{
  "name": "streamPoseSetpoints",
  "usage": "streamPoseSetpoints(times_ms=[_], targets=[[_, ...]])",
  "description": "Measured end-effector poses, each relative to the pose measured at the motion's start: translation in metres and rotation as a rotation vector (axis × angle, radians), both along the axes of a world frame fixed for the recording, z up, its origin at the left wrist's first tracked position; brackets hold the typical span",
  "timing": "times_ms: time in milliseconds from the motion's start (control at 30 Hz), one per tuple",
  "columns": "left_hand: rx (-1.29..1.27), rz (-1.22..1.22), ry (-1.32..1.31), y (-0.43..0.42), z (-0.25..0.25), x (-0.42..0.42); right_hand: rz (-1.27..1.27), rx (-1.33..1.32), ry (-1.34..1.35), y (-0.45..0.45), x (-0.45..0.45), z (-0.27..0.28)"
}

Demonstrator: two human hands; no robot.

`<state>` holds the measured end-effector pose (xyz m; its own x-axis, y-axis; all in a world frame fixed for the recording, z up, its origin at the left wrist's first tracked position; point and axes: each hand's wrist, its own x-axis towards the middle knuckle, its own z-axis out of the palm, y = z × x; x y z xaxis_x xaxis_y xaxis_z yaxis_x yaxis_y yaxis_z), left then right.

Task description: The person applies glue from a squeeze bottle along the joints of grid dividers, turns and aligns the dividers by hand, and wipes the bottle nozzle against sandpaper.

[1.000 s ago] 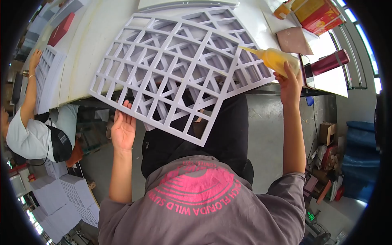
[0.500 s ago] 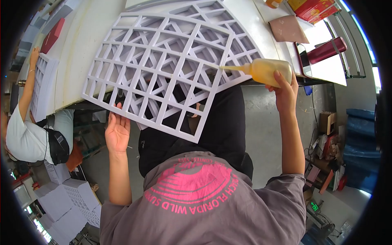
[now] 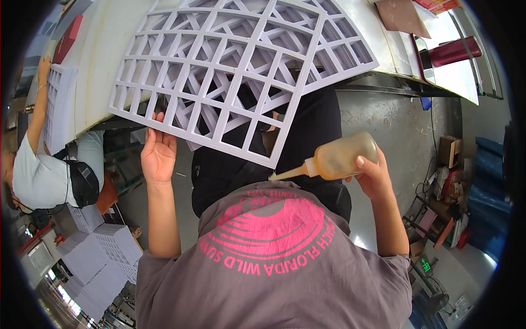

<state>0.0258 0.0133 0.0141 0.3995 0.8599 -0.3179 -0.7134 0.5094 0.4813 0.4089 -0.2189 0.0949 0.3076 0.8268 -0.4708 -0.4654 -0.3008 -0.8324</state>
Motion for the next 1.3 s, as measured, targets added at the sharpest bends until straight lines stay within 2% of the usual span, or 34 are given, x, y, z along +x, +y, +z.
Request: streamPoseSetpoints(times_ms=[67,100,200,300,333,400,500,600,700,833,867,900,967,1067,1200,1300], targets=[[-0.034,0.009,0.034,0.002,-0.003,-0.002,0.062,-0.029,0.217,-0.004,0.023,-0.004],[-0.056,0.016,0.048,0.005,-0.005,-0.004,0.069,0.039,0.311,-0.006,0.038,-0.013],[0.012,-0.006,0.045,0.014,-0.001,-0.004,-0.25,0.176,0.333,0.031,0.061,-0.004],[0.032,-0.003,0.052,0.017,0.008,-0.001,-0.357,0.38,0.296,0.076,0.108,-0.013],[0.055,-0.013,0.034,0.018,0.008,-0.003,-0.466,0.421,0.295,0.097,0.115,-0.011],[0.097,-0.032,0.012,0.02,0.008,-0.009,-0.364,0.535,0.426,0.125,0.147,-0.024],[0.127,-0.03,-0.027,0.019,0.014,-0.009,-0.382,0.636,0.475,0.17,0.186,-0.038],[0.178,-0.024,-0.114,0.02,0.013,-0.013,-0.425,0.785,0.498,0.188,0.229,-0.077],[0.241,-0.047,-0.29,0.028,0.032,-0.002,-0.496,0.842,0.505,0.189,0.225,-0.095],[0.192,0.057,-0.333,0.07,0.061,0.044,-0.421,0.892,0.547,0.187,0.231,-0.101],[0.309,0.039,-0.242,0.085,0.067,0.066,-0.441,0.902,0.565,0.185,0.231,-0.102],[0.306,0.074,-0.158,0.104,0.065,0.084,-0.46,0.916,0.582,0.186,0.23,-0.099],[0.234,0.076,0.064,0.135,0.071,0.132,-0.496,0.932,0.606,0.186,0.228,-0.095],[0.083,0.147,0.199,0.189,0.053,0.188,-0.481,0.932,0.617,0.185,0.229,-0.095],[0.007,0.199,0.128,0.285,0.026,0.232,-0.512,0.843,0.619,0.188,0.234,-0.095],[0.134,0.214,0.116,0.299,0.054,0.264,-0.545,0.805,0.598,0.188,0.226,-0.081]])
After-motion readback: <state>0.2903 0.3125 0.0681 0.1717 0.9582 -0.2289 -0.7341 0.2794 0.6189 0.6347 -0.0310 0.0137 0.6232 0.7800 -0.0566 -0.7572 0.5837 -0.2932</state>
